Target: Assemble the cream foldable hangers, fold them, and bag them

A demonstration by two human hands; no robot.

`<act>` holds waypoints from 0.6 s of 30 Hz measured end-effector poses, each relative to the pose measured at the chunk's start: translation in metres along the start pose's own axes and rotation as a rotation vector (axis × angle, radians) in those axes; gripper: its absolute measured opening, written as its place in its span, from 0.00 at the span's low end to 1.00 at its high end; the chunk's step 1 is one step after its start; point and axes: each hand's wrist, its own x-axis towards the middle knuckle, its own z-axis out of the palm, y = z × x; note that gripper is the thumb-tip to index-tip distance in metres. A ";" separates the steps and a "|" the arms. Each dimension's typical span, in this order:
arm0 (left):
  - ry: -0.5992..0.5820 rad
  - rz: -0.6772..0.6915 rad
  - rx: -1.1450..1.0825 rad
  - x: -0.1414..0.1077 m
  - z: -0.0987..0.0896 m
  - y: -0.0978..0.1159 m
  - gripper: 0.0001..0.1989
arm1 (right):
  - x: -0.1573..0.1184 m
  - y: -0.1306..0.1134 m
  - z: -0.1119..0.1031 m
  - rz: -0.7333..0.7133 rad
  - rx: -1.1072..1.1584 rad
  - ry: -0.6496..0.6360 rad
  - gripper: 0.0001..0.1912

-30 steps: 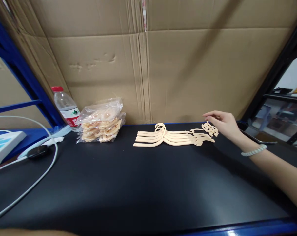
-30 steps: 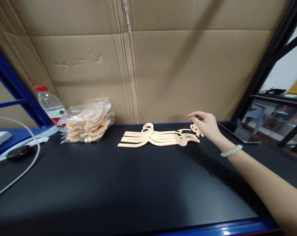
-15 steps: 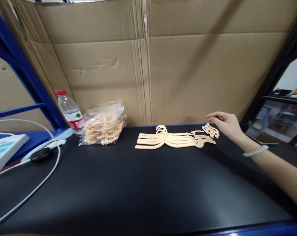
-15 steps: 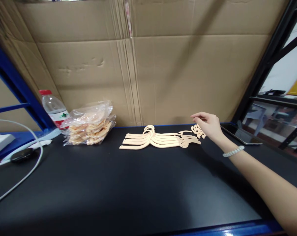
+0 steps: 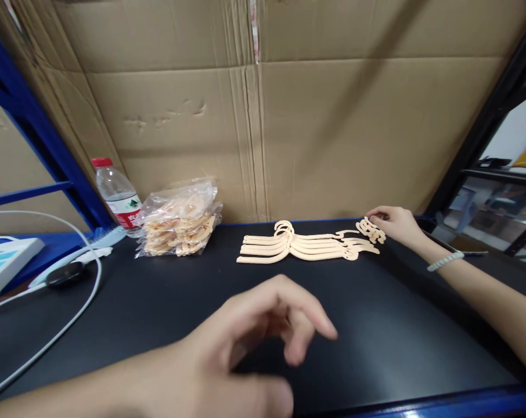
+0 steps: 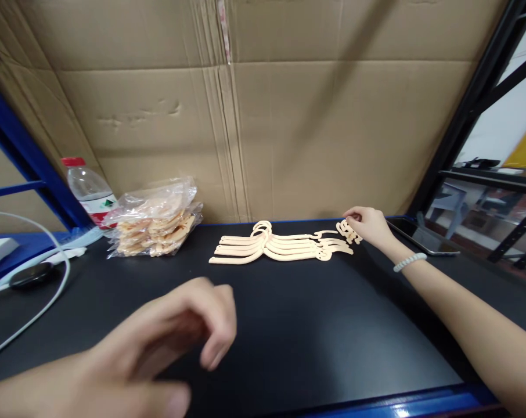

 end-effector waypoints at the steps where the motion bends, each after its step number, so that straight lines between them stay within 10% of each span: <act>1: 0.027 -0.059 -0.024 0.013 -0.007 -0.003 0.15 | 0.000 0.002 0.000 -0.014 -0.026 -0.025 0.11; 9: 0.244 -0.170 0.098 0.049 -0.033 -0.065 0.07 | -0.002 0.012 0.008 -0.153 -0.199 -0.206 0.13; 18: 0.217 -0.167 0.175 0.047 -0.027 -0.058 0.05 | -0.003 0.008 0.005 -0.151 -0.268 -0.243 0.10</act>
